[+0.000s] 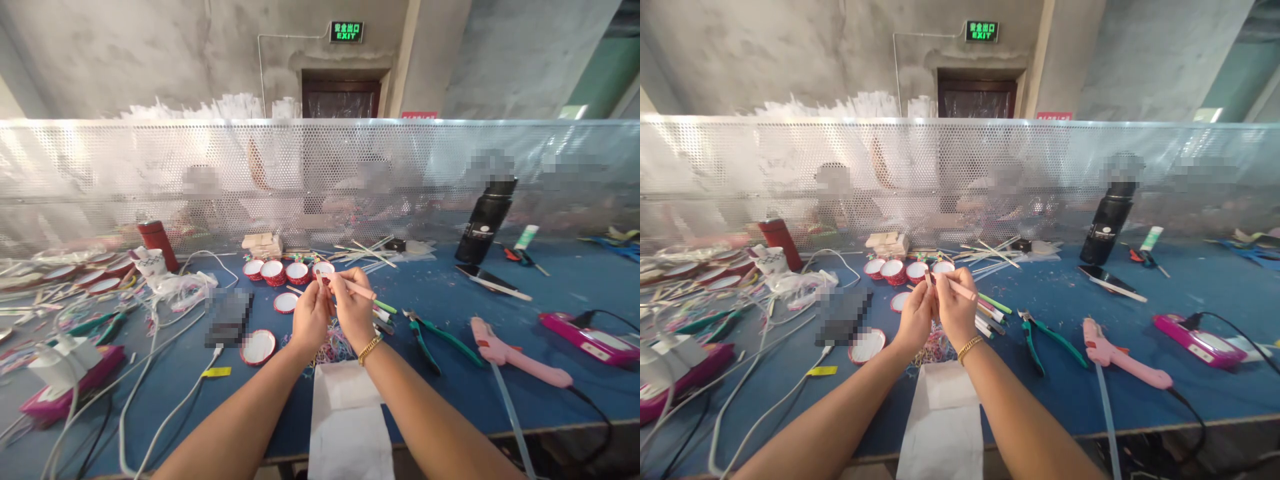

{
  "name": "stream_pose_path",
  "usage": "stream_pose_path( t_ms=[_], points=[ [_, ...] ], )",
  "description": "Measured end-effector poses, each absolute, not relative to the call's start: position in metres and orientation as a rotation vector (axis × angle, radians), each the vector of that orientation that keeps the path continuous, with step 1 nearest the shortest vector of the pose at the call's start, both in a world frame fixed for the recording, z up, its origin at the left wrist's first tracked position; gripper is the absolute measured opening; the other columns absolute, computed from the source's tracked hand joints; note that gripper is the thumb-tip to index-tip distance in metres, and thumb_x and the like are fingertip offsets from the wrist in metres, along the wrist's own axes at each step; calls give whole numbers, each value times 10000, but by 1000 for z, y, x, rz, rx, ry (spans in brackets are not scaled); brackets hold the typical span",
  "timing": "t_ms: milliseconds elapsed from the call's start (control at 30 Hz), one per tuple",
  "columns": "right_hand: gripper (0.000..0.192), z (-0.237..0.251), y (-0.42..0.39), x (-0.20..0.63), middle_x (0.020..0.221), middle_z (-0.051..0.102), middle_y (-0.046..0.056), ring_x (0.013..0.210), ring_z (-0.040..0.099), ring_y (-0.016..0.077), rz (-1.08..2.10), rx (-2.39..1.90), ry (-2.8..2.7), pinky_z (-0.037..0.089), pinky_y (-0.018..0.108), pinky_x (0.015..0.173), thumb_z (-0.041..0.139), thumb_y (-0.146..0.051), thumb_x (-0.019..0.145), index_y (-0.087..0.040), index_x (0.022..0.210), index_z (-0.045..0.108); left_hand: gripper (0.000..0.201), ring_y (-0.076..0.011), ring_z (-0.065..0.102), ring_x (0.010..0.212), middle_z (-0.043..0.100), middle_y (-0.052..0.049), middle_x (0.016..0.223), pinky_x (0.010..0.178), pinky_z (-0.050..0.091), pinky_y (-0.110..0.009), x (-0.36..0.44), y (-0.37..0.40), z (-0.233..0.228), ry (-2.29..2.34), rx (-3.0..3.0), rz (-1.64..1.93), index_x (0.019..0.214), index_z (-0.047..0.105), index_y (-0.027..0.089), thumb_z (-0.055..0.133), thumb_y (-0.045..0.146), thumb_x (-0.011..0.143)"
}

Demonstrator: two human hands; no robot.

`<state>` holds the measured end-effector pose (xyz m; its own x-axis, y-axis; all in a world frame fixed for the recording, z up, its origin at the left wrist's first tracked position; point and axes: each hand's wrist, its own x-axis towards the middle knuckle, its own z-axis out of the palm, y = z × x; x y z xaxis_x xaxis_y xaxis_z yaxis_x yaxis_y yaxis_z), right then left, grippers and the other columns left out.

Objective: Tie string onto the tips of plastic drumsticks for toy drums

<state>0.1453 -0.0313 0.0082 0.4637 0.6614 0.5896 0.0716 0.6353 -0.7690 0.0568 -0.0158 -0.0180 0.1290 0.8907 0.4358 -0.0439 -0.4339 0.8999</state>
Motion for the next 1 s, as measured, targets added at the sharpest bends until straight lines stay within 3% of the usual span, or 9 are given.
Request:
stream_pose_path(
  t_ms=[1000],
  points=[
    [263,8,-32,146,682,616,-26,622,604,154,415,-844,-1076,491,284,591,671,-445,889,-229,800,550,441,-112,399,553,476,42,623,517,288,-243,57,-15,-19,876,1581,1429,805,503,205,481,614,970]
  ],
)
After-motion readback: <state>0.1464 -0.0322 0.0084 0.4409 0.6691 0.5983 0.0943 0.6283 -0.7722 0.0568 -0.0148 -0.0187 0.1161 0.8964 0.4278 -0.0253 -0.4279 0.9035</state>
